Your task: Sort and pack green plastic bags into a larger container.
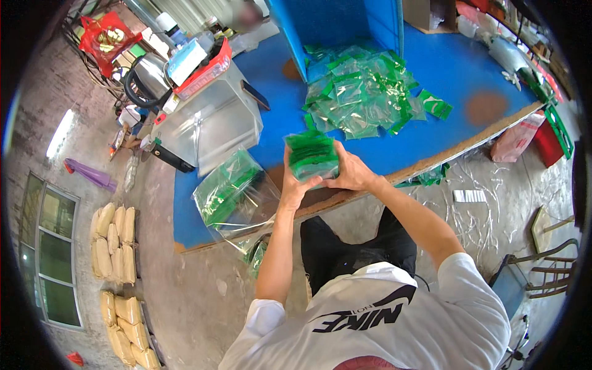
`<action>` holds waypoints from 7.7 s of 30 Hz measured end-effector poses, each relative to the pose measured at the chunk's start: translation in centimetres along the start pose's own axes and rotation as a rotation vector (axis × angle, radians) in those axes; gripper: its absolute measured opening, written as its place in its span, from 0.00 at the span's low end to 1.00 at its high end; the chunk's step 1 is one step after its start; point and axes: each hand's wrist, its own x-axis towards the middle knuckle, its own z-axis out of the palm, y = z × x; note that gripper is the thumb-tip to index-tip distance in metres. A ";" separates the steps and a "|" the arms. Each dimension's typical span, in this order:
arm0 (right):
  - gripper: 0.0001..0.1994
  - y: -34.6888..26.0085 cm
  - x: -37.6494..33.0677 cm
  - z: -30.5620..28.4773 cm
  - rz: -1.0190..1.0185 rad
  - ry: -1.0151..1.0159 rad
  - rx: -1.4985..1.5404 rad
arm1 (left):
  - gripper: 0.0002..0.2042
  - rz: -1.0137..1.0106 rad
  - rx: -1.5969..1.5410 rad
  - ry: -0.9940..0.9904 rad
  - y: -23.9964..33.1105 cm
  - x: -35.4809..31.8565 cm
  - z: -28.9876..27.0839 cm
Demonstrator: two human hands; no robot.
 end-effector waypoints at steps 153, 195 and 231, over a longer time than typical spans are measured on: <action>0.25 -11.2 -9.1 -1.1 -0.585 0.168 -0.172 | 0.22 -0.375 -1.363 0.000 1.5 -11.8 4.4; 0.13 -11.8 -8.9 -0.3 -0.548 0.210 -0.130 | 0.26 -0.269 -1.365 0.073 0.2 -12.4 3.9; 0.13 -13.7 -7.7 1.0 -0.494 0.224 -0.157 | 0.20 -0.114 -1.242 0.144 3.0 -11.4 5.7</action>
